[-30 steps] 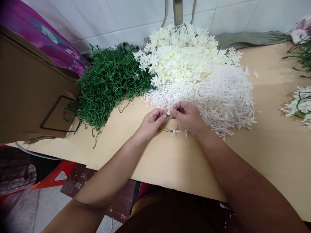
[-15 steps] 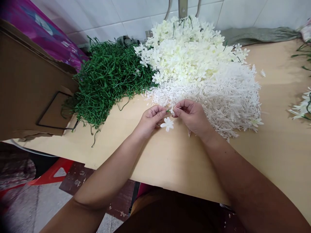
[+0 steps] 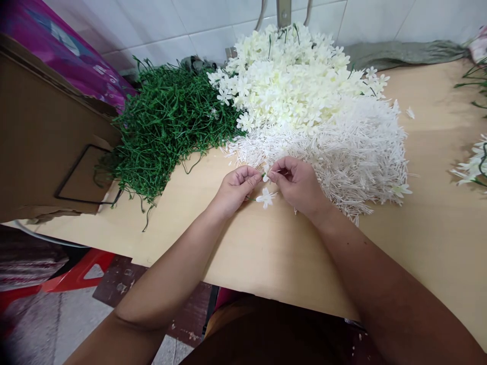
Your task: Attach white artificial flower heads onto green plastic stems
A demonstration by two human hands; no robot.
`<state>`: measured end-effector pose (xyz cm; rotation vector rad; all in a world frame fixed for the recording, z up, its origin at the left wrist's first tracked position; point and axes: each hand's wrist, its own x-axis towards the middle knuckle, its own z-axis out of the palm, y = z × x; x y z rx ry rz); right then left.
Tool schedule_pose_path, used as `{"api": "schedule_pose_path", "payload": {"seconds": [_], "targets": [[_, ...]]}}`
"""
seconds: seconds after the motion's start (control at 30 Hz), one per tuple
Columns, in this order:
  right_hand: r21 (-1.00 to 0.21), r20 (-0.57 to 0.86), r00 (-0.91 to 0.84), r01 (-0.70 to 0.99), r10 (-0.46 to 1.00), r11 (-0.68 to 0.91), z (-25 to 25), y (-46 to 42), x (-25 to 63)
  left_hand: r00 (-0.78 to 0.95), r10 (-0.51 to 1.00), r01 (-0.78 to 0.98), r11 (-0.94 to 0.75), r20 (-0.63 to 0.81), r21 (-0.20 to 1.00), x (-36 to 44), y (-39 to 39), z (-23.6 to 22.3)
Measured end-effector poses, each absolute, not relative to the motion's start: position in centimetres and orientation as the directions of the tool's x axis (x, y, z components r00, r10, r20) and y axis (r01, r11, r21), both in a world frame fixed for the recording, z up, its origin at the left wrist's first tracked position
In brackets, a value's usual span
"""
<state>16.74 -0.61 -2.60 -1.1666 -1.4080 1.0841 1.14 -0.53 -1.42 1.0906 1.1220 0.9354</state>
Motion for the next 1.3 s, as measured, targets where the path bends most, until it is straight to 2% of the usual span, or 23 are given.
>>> {"api": "schedule_pose_path", "payload": {"seconds": [0.17,0.63,1.3], "targets": [[-0.949,0.22,-0.057,0.219,0.974,0.227,-2.2,-1.1,16.4,0.175,0.966,-0.014,0.196,-0.19,0.981,1.2,-0.4,-1.7],[-0.926,0.256,-0.034,0.279,0.966,0.255,-2.4,-1.3,15.7,0.206,0.966,-0.045,0.166,-0.154,0.985,1.0,-0.4,-2.0],[-0.974,0.175,-0.029,0.138,0.984,0.177,-3.0,-1.3,15.0,0.24,0.958,-0.054,0.176,-0.158,0.983,0.6,-0.4,-2.2]]}}
